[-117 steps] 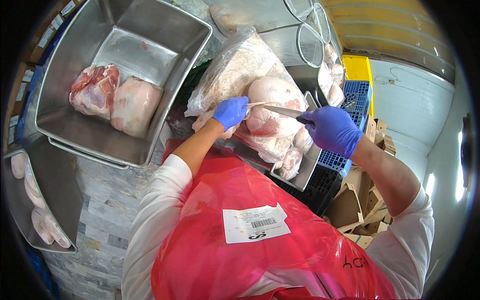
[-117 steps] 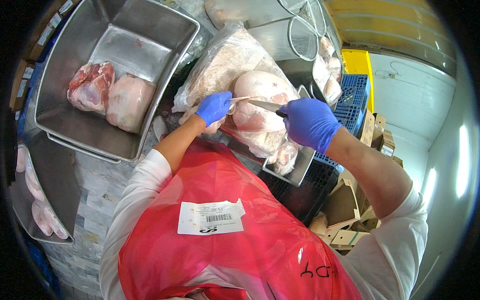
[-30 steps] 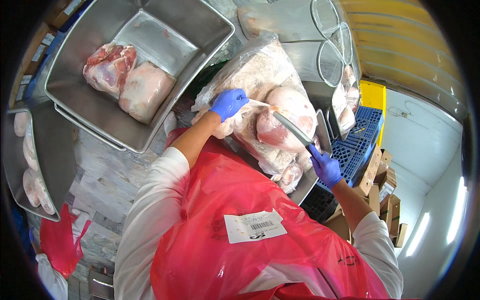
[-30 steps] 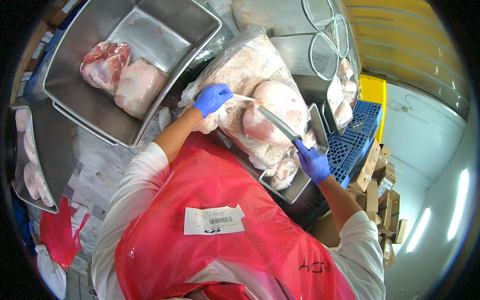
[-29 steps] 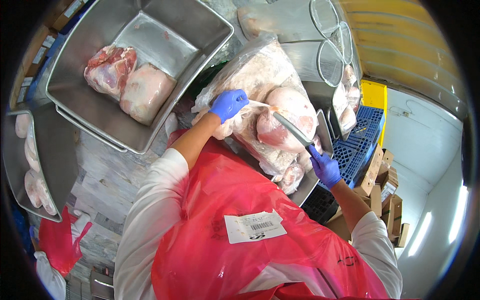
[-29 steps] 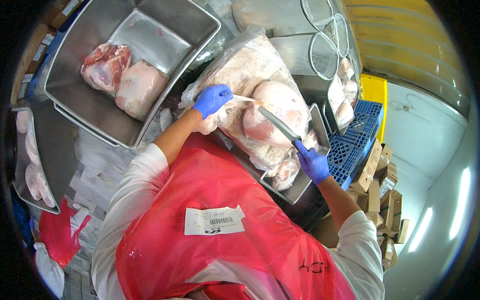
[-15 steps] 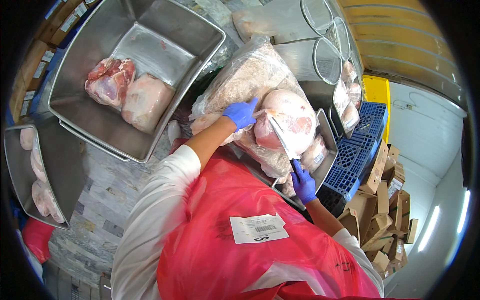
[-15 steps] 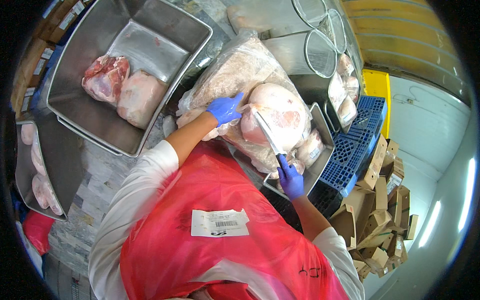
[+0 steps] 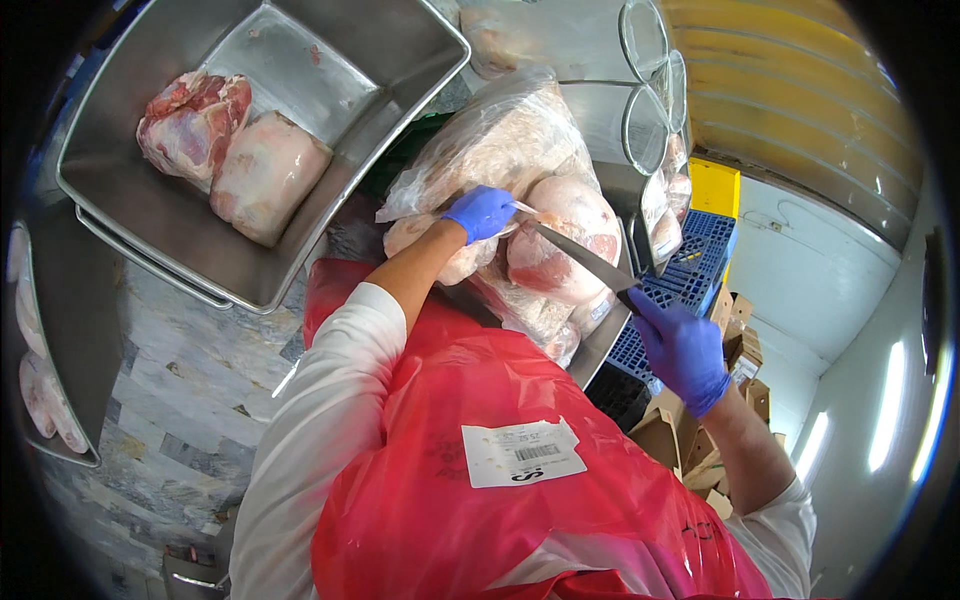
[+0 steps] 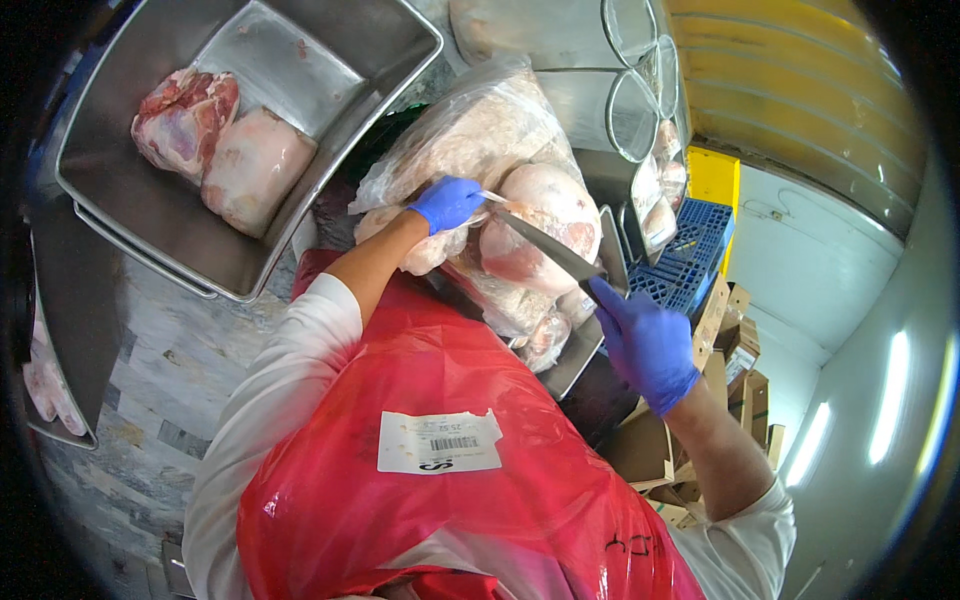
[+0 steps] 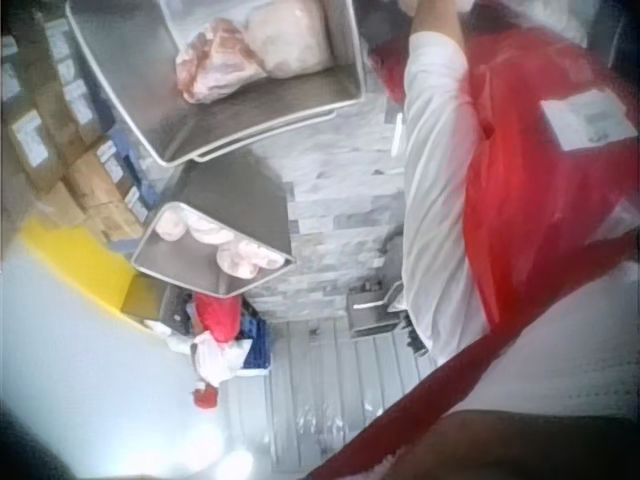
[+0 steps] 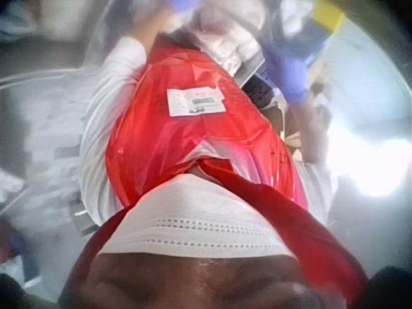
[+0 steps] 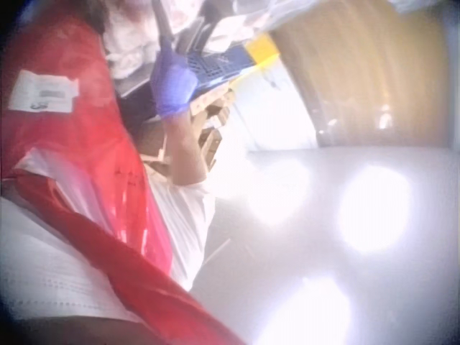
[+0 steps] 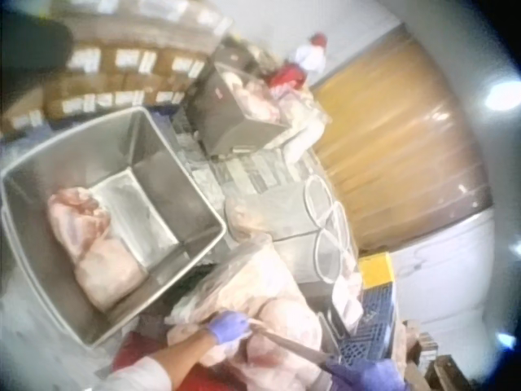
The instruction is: The person uses a knife to cut a large piece of raw meat on a cutting board. They separate portions and place them into a metal tray. The person wears blue gloves and a red apron while working at a stainless steel table.
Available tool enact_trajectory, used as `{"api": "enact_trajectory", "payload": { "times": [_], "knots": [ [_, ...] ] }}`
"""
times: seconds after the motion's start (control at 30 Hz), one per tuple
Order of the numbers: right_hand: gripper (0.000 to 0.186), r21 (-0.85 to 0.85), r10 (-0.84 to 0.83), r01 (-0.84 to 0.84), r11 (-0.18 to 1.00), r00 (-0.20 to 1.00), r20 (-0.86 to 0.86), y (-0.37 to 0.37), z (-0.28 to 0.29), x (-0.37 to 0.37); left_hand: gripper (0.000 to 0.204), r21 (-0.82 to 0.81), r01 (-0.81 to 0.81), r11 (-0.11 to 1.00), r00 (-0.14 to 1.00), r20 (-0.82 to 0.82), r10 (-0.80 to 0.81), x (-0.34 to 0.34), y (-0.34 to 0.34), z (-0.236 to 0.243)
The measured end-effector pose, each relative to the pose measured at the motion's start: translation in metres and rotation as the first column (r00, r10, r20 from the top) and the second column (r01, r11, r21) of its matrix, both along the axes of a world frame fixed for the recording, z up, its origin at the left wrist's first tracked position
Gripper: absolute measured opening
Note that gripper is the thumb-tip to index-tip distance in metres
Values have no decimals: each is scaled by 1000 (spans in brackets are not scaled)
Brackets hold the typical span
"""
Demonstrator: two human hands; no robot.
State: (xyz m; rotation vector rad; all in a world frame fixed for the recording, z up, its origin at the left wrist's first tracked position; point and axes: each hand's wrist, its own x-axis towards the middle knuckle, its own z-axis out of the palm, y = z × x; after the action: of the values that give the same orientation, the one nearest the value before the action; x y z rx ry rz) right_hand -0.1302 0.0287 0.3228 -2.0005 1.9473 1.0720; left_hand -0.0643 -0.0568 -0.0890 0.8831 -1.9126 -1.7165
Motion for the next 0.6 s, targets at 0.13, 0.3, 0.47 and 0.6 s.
{"api": "enact_trajectory", "payload": {
  "times": [0.13,0.3,0.47,0.6],
  "knots": [
    [29,214,95,-71,974,990,-101,-45,-24,10,32,24,22,999,997,-76,-20,7,0,7],
    [23,356,166,-108,928,977,-136,-117,-35,42,35,4,-10,1000,991,-132,10,-4,-1,-16],
    [22,524,86,36,851,975,-206,-176,-56,51,28,-49,-82,995,966,-251,67,5,4,-10],
    [24,534,27,74,842,984,-178,-175,-67,37,25,-27,-130,991,947,-300,116,0,7,-17]
  ]
}}
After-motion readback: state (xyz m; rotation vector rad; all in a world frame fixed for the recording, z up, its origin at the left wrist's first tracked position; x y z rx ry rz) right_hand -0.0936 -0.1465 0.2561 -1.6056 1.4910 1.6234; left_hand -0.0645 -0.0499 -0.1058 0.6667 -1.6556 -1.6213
